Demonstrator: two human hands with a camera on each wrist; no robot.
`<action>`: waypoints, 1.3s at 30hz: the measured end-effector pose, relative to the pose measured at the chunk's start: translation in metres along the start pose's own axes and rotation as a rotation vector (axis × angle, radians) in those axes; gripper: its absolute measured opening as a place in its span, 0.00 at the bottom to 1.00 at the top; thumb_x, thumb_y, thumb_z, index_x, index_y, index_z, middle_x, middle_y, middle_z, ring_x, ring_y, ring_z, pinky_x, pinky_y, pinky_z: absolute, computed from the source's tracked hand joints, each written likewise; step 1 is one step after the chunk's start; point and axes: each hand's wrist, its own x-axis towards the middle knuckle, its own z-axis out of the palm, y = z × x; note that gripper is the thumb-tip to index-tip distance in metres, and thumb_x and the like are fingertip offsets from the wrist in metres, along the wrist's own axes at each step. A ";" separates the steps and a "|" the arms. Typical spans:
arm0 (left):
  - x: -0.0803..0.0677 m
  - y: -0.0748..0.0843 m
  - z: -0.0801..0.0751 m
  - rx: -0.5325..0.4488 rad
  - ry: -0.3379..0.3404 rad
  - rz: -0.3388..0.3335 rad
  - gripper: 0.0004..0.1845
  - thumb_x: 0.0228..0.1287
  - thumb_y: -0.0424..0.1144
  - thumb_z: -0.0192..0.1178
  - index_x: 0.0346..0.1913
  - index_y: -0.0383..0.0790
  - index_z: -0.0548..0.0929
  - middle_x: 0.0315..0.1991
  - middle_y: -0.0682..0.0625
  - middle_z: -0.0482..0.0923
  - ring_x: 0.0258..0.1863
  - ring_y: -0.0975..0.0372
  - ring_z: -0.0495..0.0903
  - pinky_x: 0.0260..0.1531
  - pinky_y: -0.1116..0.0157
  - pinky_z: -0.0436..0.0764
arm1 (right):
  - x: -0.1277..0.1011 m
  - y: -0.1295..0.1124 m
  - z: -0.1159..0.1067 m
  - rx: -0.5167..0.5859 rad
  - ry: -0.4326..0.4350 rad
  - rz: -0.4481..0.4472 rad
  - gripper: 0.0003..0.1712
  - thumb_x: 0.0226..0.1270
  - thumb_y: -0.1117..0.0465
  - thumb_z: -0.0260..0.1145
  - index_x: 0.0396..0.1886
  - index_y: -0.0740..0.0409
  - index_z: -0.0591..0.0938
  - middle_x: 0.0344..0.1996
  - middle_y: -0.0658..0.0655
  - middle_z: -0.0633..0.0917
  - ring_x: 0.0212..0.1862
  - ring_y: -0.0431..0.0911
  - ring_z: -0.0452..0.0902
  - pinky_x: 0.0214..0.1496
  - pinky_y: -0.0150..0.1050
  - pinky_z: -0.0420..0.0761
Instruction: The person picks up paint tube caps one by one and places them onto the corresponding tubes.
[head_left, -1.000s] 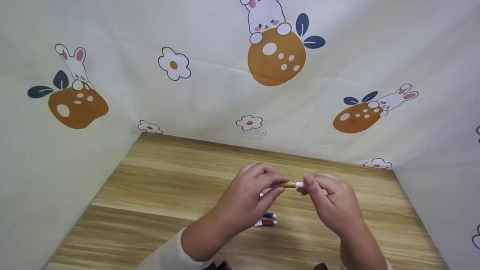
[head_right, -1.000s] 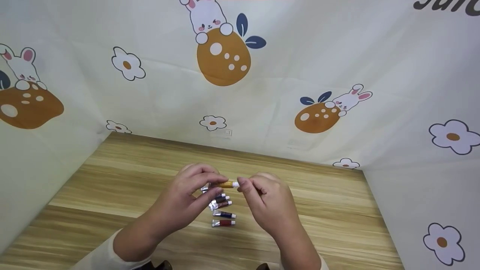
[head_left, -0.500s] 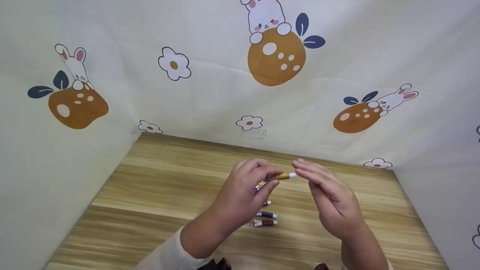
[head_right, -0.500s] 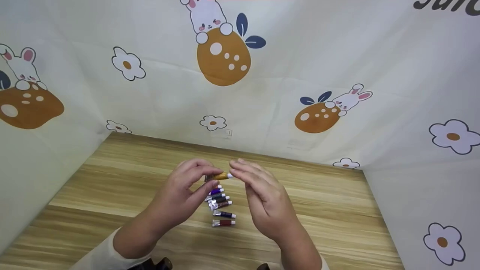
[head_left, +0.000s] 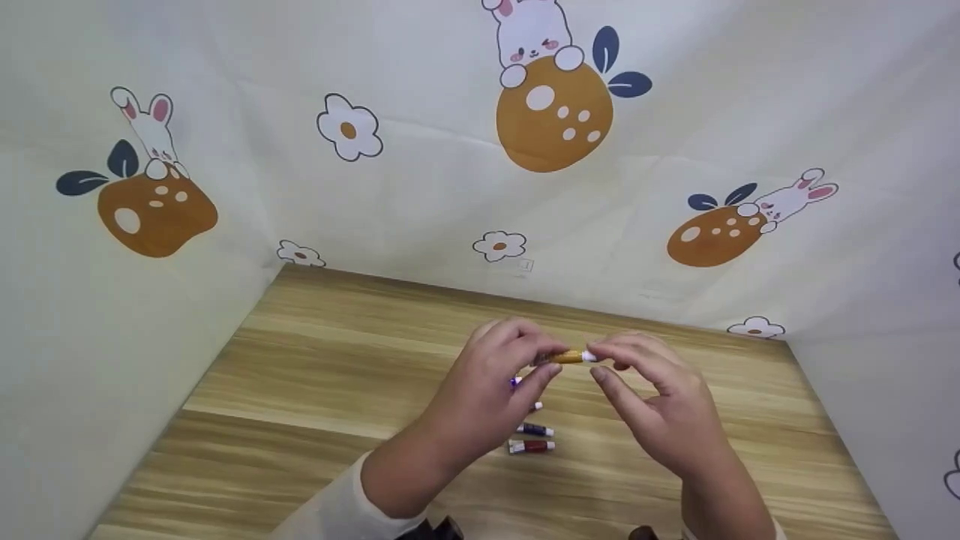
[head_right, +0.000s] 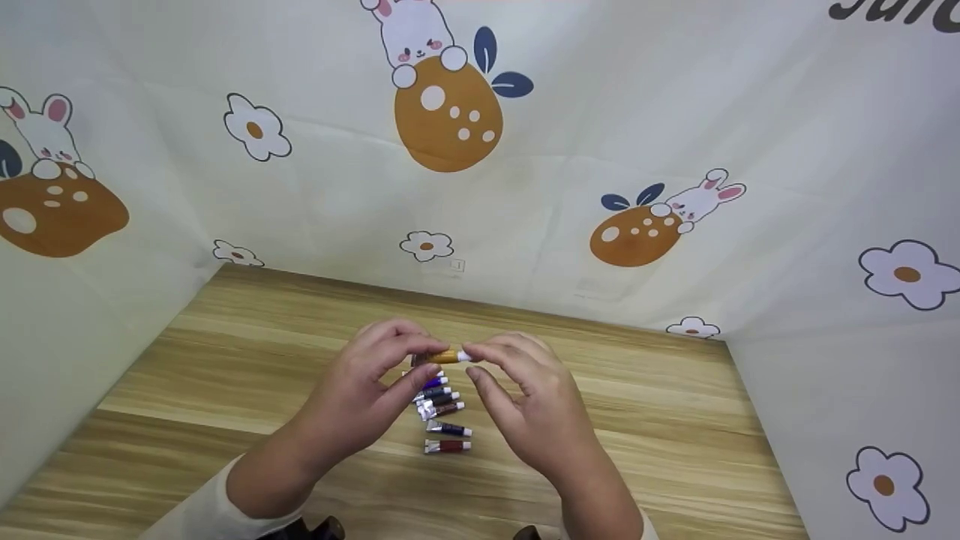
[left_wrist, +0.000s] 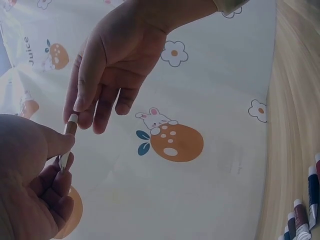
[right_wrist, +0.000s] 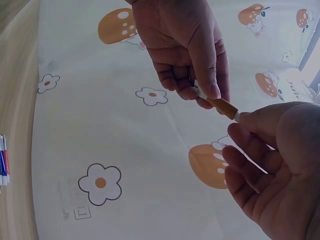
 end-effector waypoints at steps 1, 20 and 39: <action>0.000 0.000 0.000 0.000 -0.005 0.006 0.10 0.74 0.42 0.69 0.54 0.51 0.91 0.48 0.59 0.85 0.50 0.65 0.79 0.55 0.63 0.78 | 0.000 0.000 0.000 -0.005 0.005 0.010 0.21 0.62 0.74 0.77 0.51 0.50 0.92 0.45 0.47 0.93 0.49 0.37 0.86 0.51 0.26 0.83; -0.001 0.001 0.006 0.003 -0.044 0.042 0.08 0.73 0.40 0.70 0.52 0.51 0.91 0.47 0.58 0.86 0.48 0.64 0.81 0.54 0.63 0.80 | -0.004 0.004 0.008 -0.149 -0.010 0.070 0.10 0.71 0.70 0.71 0.33 0.50 0.84 0.32 0.39 0.83 0.36 0.34 0.73 0.37 0.28 0.72; 0.003 -0.010 0.008 -0.007 -0.090 -0.062 0.11 0.74 0.42 0.69 0.55 0.52 0.91 0.50 0.59 0.88 0.52 0.63 0.82 0.57 0.62 0.81 | 0.000 0.017 0.018 -0.180 -0.036 0.222 0.07 0.77 0.64 0.69 0.34 0.51 0.85 0.29 0.39 0.79 0.32 0.35 0.70 0.32 0.32 0.70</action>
